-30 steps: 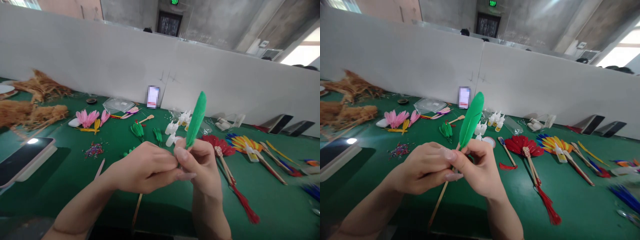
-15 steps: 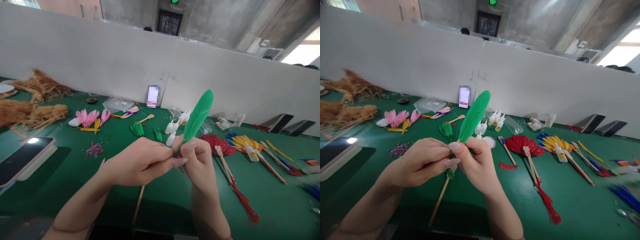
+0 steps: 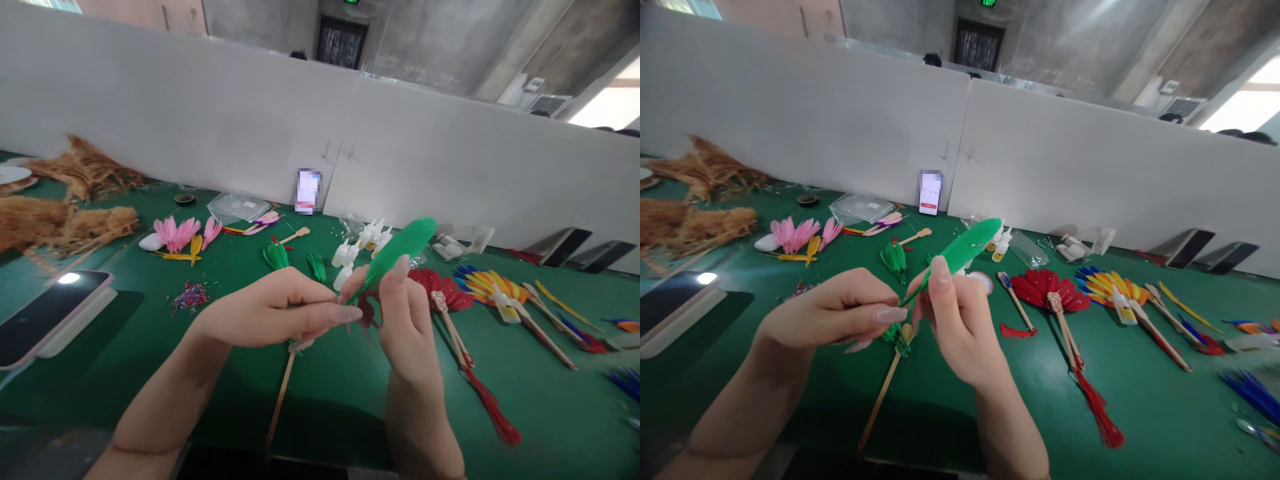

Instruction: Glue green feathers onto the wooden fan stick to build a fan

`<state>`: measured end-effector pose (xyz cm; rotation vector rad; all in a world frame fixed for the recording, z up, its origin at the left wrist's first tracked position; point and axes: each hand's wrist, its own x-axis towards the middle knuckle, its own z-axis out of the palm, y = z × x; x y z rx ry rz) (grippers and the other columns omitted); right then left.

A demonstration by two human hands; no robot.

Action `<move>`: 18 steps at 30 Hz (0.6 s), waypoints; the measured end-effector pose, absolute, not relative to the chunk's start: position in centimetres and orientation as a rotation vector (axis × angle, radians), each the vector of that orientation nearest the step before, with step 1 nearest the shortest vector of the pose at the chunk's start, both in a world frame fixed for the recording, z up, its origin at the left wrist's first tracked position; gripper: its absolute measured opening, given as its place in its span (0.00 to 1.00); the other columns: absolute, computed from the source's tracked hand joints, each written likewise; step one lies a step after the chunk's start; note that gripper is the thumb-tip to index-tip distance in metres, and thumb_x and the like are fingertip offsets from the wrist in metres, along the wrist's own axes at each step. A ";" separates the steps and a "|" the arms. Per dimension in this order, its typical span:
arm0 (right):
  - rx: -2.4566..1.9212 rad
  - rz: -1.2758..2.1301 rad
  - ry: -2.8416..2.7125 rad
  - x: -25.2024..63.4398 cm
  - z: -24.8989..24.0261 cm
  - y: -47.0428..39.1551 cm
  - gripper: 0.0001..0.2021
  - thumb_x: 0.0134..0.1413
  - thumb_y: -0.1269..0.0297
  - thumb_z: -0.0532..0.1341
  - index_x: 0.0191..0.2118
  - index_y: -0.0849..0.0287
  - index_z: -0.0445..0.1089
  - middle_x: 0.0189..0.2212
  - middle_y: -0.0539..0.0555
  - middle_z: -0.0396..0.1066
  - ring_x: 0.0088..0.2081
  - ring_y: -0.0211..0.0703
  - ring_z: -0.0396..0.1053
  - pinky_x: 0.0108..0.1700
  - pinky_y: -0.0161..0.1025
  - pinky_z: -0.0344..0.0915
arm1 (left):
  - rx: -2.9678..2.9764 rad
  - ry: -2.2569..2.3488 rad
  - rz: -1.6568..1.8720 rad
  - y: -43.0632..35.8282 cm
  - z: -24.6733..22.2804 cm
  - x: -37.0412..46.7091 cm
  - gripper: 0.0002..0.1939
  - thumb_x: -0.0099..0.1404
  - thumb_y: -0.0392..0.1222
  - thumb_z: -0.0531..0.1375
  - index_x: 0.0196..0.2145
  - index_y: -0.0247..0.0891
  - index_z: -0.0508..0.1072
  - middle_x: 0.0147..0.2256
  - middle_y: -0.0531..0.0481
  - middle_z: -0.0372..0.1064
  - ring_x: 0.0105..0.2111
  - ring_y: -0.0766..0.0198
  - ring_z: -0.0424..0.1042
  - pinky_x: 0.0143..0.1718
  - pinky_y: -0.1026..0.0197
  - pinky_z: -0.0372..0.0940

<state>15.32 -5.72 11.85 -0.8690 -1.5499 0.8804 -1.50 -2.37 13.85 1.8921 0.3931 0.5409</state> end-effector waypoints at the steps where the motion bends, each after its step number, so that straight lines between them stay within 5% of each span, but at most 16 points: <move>1: -0.875 0.828 -1.541 15.2 12.0 -5.7 0.26 0.64 0.52 0.49 0.17 0.57 0.63 0.11 0.46 0.58 0.14 0.30 0.58 0.14 0.31 0.53 | 1.806 0.362 0.510 -2.2 13.8 -1.6 0.24 0.69 0.45 0.50 0.16 0.36 0.57 0.13 0.57 0.53 0.13 0.74 0.53 0.15 0.69 0.51; 7: -0.714 1.010 -1.297 15.0 11.8 -5.5 0.13 0.55 0.49 0.60 0.32 0.54 0.68 0.20 0.44 0.64 0.12 0.27 0.55 0.10 0.28 0.51 | 1.388 0.204 0.359 -2.1 12.4 -1.4 0.25 0.67 0.51 0.52 0.15 0.38 0.57 0.10 0.59 0.43 0.09 0.74 0.44 0.09 0.67 0.40; 11: -0.494 1.256 -1.347 15.9 11.7 -5.1 0.19 0.47 0.48 0.65 0.43 0.49 0.66 0.22 0.41 0.63 0.10 0.26 0.53 0.08 0.27 0.49 | 1.159 0.071 0.349 -2.0 11.8 -0.8 0.27 0.64 0.52 0.55 0.13 0.38 0.53 0.08 0.60 0.39 0.07 0.76 0.38 0.07 0.68 0.39; 15: -0.543 1.131 -1.334 15.9 11.9 -5.4 0.09 0.52 0.54 0.64 0.33 0.52 0.72 0.20 0.43 0.67 0.11 0.26 0.58 0.09 0.27 0.52 | 1.082 -0.021 0.311 -1.4 11.7 -0.8 0.26 0.67 0.49 0.52 0.14 0.38 0.52 0.07 0.61 0.36 0.05 0.77 0.36 0.05 0.70 0.37; 18: -0.740 0.885 -1.275 15.4 12.2 -5.8 0.13 0.56 0.53 0.60 0.28 0.54 0.74 0.17 0.46 0.68 0.13 0.30 0.61 0.11 0.29 0.56 | 1.171 0.078 0.402 -1.3 12.0 -1.0 0.25 0.69 0.51 0.50 0.16 0.38 0.56 0.07 0.61 0.36 0.05 0.77 0.37 0.06 0.70 0.38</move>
